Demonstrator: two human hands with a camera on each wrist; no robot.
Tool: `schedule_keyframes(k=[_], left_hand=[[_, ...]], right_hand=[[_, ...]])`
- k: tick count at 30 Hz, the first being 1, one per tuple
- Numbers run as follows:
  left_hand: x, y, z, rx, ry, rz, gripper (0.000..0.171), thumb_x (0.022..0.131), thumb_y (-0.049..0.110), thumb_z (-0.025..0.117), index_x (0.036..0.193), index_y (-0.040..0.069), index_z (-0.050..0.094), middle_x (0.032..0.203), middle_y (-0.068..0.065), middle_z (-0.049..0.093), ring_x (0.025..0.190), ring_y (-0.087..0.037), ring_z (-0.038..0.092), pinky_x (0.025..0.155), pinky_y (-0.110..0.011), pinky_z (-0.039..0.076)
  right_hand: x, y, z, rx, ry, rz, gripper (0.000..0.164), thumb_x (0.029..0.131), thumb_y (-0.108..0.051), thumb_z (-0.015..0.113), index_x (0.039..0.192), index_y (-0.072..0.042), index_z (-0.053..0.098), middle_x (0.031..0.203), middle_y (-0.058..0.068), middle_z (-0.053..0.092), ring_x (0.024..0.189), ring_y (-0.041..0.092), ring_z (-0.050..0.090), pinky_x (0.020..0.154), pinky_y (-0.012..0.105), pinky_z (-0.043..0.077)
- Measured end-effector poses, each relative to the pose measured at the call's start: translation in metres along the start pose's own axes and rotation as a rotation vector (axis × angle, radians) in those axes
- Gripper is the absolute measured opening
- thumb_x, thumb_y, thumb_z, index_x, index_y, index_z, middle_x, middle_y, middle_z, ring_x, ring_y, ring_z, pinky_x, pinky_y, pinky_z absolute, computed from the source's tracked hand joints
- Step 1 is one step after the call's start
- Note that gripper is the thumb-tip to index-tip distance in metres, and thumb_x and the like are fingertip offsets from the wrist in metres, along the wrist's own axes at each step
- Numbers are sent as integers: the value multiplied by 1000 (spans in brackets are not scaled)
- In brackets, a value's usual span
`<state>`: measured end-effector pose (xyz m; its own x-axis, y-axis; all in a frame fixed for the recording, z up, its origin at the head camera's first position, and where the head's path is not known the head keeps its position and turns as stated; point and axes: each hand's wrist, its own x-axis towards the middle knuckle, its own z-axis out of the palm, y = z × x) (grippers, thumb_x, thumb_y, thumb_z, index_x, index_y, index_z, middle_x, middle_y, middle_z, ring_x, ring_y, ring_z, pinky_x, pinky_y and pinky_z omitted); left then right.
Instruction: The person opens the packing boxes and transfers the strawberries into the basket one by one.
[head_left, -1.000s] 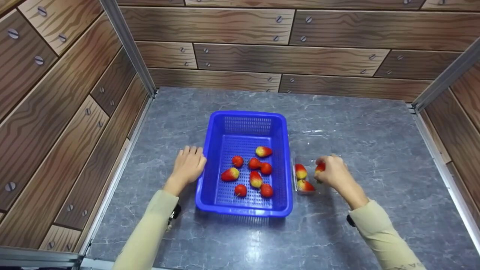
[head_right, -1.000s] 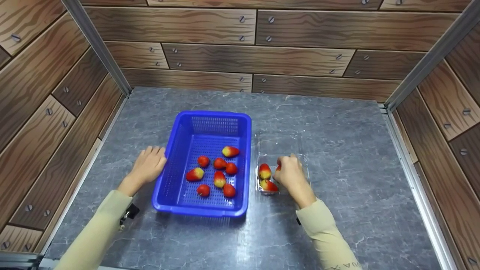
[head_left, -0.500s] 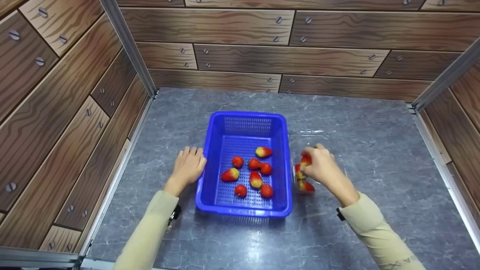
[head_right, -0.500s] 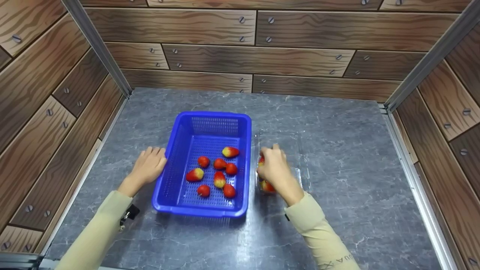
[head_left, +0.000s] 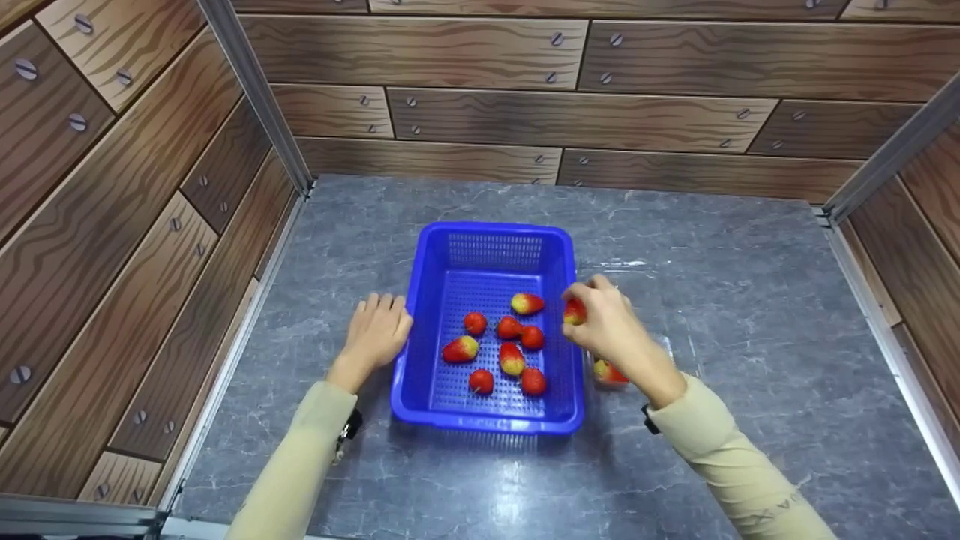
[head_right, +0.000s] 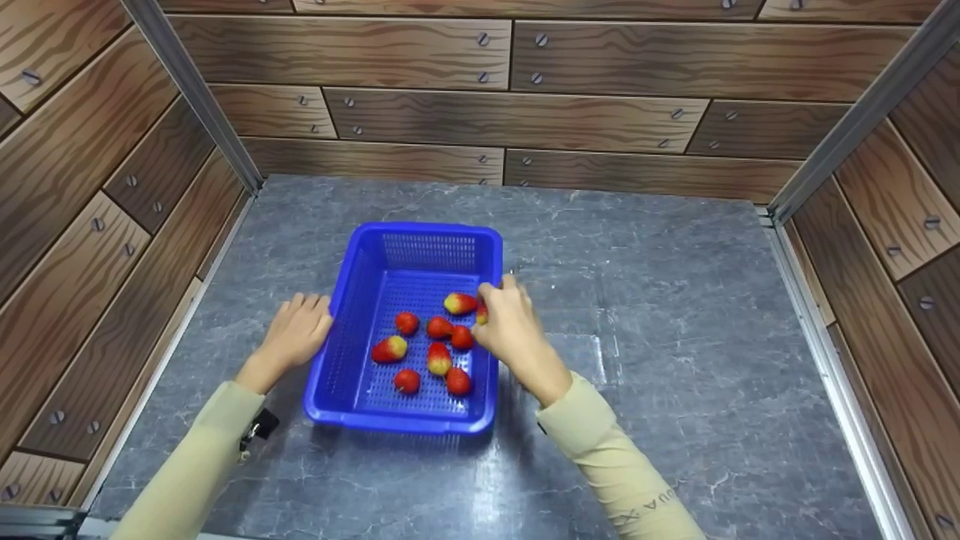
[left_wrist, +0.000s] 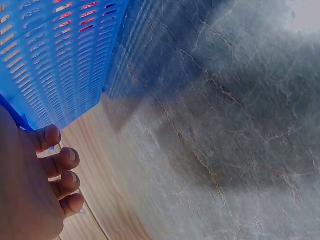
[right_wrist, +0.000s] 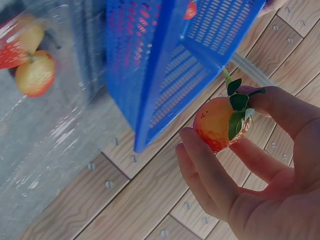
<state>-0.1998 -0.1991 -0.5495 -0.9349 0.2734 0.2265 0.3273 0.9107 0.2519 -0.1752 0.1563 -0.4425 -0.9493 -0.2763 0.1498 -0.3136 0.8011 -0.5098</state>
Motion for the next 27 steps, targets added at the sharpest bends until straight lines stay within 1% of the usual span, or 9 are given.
schedule_keyframes(k=[5, 8, 14, 21, 24, 27], left_hand=[[0, -1, 1, 8, 11, 3, 27, 101, 19, 38, 99, -1, 57, 95, -20, 59, 90, -40, 50, 78, -50, 39], [0, -1, 0, 2, 1, 3, 28, 101, 19, 37, 100, -1, 57, 96, -20, 59, 91, -40, 50, 79, -51, 39], [0, -3, 0, -15, -22, -12, 34, 102, 20, 33, 104, -1, 59, 99, -21, 60, 93, -41, 49, 81, -51, 38], [1, -2, -1, -9, -27, -19, 36, 102, 21, 32, 107, -1, 60, 102, -21, 61, 94, -41, 49, 83, -51, 38], [0, -1, -1, -12, -20, -14, 34, 101, 20, 34, 105, -1, 60, 101, -20, 61, 93, -40, 49, 82, -51, 38], [0, -1, 0, -16, -10, -6, 32, 101, 20, 34, 102, -1, 59, 100, -21, 61, 92, -41, 49, 80, -51, 38]], right_hand=[[4, -13, 7, 33, -21, -28, 37, 69, -4, 79, 104, 1, 70, 97, 16, 54, 82, 33, 60, 69, 45, 56], [6, -21, 13, 36, -52, -41, 37, 69, -3, 78, 105, 1, 69, 99, 16, 55, 83, 32, 60, 69, 44, 56], [10, -38, 27, -22, -109, -90, 40, 69, -6, 79, 107, -2, 70, 99, 15, 55, 86, 33, 58, 73, 46, 54], [21, -57, 43, -61, -175, -135, 37, 67, 0, 76, 103, -2, 70, 98, 14, 55, 89, 33, 56, 77, 45, 53], [28, -63, 49, -79, -187, -156, 35, 66, 1, 74, 100, -3, 70, 97, 14, 55, 87, 33, 57, 75, 44, 53], [36, -67, 54, -102, -194, -177, 29, 66, 2, 72, 94, -3, 69, 94, 14, 54, 83, 33, 57, 71, 45, 52]])
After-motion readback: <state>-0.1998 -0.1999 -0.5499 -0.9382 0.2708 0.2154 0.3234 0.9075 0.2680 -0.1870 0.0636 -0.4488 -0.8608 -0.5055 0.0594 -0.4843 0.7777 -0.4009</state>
